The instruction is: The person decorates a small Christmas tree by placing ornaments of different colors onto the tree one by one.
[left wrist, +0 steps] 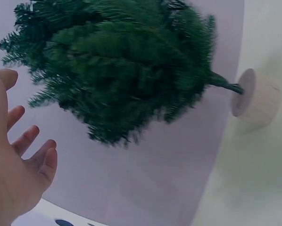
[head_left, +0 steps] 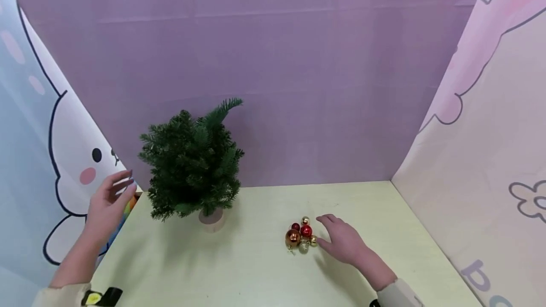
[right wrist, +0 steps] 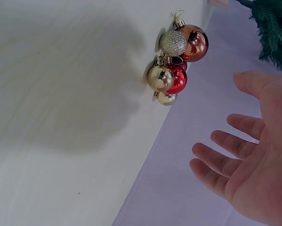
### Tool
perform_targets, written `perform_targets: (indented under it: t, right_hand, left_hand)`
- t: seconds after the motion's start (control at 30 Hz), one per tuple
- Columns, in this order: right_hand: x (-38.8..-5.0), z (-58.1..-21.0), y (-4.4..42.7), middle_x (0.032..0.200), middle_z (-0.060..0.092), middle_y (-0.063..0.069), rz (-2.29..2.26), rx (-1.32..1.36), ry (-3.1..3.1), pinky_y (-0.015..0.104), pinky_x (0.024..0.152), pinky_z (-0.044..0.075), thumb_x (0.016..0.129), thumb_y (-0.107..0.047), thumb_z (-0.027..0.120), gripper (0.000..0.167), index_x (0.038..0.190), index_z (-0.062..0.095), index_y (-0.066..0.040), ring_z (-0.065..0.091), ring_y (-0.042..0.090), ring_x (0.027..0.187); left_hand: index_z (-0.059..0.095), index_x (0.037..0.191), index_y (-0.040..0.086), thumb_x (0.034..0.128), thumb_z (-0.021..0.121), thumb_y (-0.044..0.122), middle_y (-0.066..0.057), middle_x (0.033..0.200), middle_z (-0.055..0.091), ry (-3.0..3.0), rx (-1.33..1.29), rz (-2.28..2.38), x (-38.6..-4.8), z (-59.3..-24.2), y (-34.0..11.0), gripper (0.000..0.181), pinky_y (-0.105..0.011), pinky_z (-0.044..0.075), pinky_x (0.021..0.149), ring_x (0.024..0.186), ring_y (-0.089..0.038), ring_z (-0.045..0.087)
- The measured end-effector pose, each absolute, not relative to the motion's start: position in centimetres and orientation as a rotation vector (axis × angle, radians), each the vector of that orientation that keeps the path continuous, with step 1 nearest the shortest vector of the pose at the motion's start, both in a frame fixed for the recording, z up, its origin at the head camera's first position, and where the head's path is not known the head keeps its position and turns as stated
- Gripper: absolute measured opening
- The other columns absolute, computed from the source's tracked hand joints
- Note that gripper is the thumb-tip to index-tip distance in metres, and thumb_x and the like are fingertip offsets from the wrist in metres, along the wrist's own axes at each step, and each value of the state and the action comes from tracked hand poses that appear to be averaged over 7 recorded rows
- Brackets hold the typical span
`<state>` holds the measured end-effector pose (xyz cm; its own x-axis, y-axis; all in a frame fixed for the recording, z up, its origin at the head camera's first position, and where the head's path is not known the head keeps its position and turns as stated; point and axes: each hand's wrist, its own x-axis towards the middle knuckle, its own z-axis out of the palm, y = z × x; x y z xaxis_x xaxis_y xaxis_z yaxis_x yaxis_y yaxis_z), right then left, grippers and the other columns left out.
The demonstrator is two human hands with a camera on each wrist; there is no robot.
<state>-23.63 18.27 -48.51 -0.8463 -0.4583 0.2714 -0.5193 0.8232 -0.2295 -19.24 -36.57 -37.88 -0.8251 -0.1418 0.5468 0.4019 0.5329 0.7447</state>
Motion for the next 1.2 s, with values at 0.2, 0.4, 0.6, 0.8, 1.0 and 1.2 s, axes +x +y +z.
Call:
perform_targets:
  t: [0.2,0.4,0.6,0.8,1.0,1.2]
  right_hand:
    - [-24.1,-48.4,18.2,0.123,0.06,0.013,0.406,0.821,-2.775,0.045,0.087,0.05,0.084,-0.032,0.074,0.056,0.129,0.057,-0.001,0.06,0.031,0.108]
    - [-24.7,-48.5,18.0,0.124,0.06,0.013,0.404,0.833,-2.8,0.045,0.088,0.049,0.086,-0.034,0.073,0.055,0.128,0.058,-0.002,0.06,0.032,0.109]
    - [-25.7,-48.1,18.1,0.121,0.062,0.012,0.325,0.885,-2.815,0.045,0.085,0.051,0.088,-0.034,0.071,0.05,0.126,0.06,-0.003,0.061,0.031,0.105]
    - [-27.0,-48.2,18.3,0.115,0.064,0.011,0.281,0.923,-2.809,0.045,0.083,0.051,0.088,-0.03,0.071,0.042,0.12,0.064,-0.004,0.063,0.03,0.101]
    - [-27.7,-49.2,18.3,0.112,0.066,0.01,0.382,0.988,-2.856,0.045,0.086,0.05,0.089,-0.028,0.07,0.036,0.116,0.065,-0.005,0.063,0.029,0.103]
    - [-28.3,-50.9,18.4,0.11,0.067,0.008,0.477,1.032,-2.9,0.043,0.085,0.051,0.09,-0.025,0.068,0.033,0.116,0.066,-0.004,0.064,0.026,0.1]
  left_hand:
    - [0.036,0.149,0.011,0.1003,0.053,0.008,0.004,0.14,0.042,-2.307,-0.325,-1.218,-20.5,-34.2,-37.0,0.052,-0.006,0.038,0.086,0.117,0.001,0.043]
    - [0.024,0.155,0.026,0.1012,0.054,0.02,-0.006,0.154,0.03,-2.49,-0.311,-1.126,-21.4,-30.7,-37.3,0.062,-0.003,0.036,0.082,0.129,-0.011,0.039]
    - [0.014,0.155,0.038,0.1011,0.054,0.021,-0.006,0.16,0.014,-2.585,-0.409,-1.217,-23.3,-28.1,-35.9,0.069,-0.02,0.033,0.103,0.141,-0.043,0.019]
    - [0.017,0.154,0.041,0.0997,0.057,0.024,-0.013,0.16,0.007,-2.585,-0.451,-1.263,-24.5,-27.1,-34.2,0.07,-0.073,0.018,0.1,0.139,-0.05,0.013]
    - [0.019,0.154,0.041,0.0994,0.057,0.027,-0.015,0.158,0.015,-2.574,-0.391,-1.218,-24.4,-27.6,-34.2,0.068,-0.054,0.032,0.104,0.137,-0.045,0.024]
    - [0.014,0.157,0.027,0.1004,0.056,0.025,-0.022,0.153,0.022,-2.592,-0.382,-1.168,-24.1,-28.4,-34.6,0.07,-0.012,0.038,0.077,0.128,-0.044,0.035]
